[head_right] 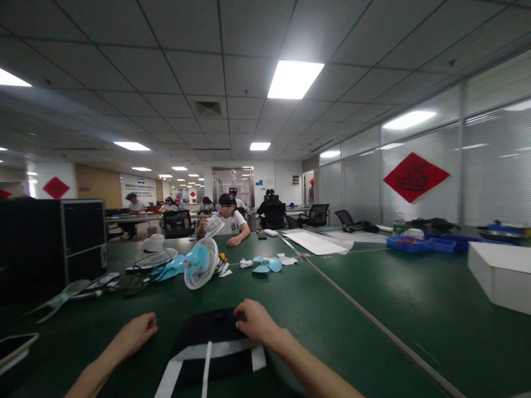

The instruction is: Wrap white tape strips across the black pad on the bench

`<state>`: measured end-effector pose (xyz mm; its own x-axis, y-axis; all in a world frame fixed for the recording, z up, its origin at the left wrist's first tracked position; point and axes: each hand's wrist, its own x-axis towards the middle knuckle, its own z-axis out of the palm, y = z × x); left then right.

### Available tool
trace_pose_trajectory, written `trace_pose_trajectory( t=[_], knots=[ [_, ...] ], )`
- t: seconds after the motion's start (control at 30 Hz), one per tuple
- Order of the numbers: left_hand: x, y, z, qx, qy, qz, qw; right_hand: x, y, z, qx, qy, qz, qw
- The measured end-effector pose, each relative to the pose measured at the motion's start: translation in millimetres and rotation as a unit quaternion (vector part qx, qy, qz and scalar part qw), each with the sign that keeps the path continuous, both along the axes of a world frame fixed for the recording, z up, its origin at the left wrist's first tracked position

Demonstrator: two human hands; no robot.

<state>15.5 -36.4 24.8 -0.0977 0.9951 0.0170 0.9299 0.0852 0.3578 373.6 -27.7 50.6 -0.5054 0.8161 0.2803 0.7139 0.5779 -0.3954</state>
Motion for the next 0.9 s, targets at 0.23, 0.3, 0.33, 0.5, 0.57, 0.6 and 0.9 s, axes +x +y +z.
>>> trace_pose_trajectory(
  t=[0.23, 0.3, 0.33, 0.5, 0.57, 0.6, 0.9],
  knots=[
    [-30, 10, -12.7, -0.004, 0.015, 0.046, 0.999, -45, 17, 8.0, 0.040, -0.076, 0.021, 0.996],
    [-31, 12, -14.7, -0.005, 0.016, 0.043, 0.999, -52, 21, 6.8, 0.036, -0.088, 0.016, 0.995],
    [-31, 13, -15.7, -0.006, 0.017, 0.041, 0.999, -55, 23, 5.9, 0.035, -0.092, 0.013, 0.995],
    [-32, 17, -19.5, -0.001, 0.022, 0.039, 0.999, -58, 26, 2.3, 0.034, -0.101, 0.006, 0.994],
    [-32, 17, -19.9, 0.005, 0.029, 0.038, 0.999, -57, 25, 2.0, 0.036, -0.100, 0.011, 0.994],
    [-32, 17, -20.0, 0.007, 0.032, 0.037, 0.999, -56, 25, 2.2, 0.038, -0.098, 0.013, 0.994],
    [-43, 29, -33.2, 0.001, 0.040, 0.029, 0.999, -22, 17, 18.4, 0.085, -0.034, -0.005, 0.996]
  ],
)
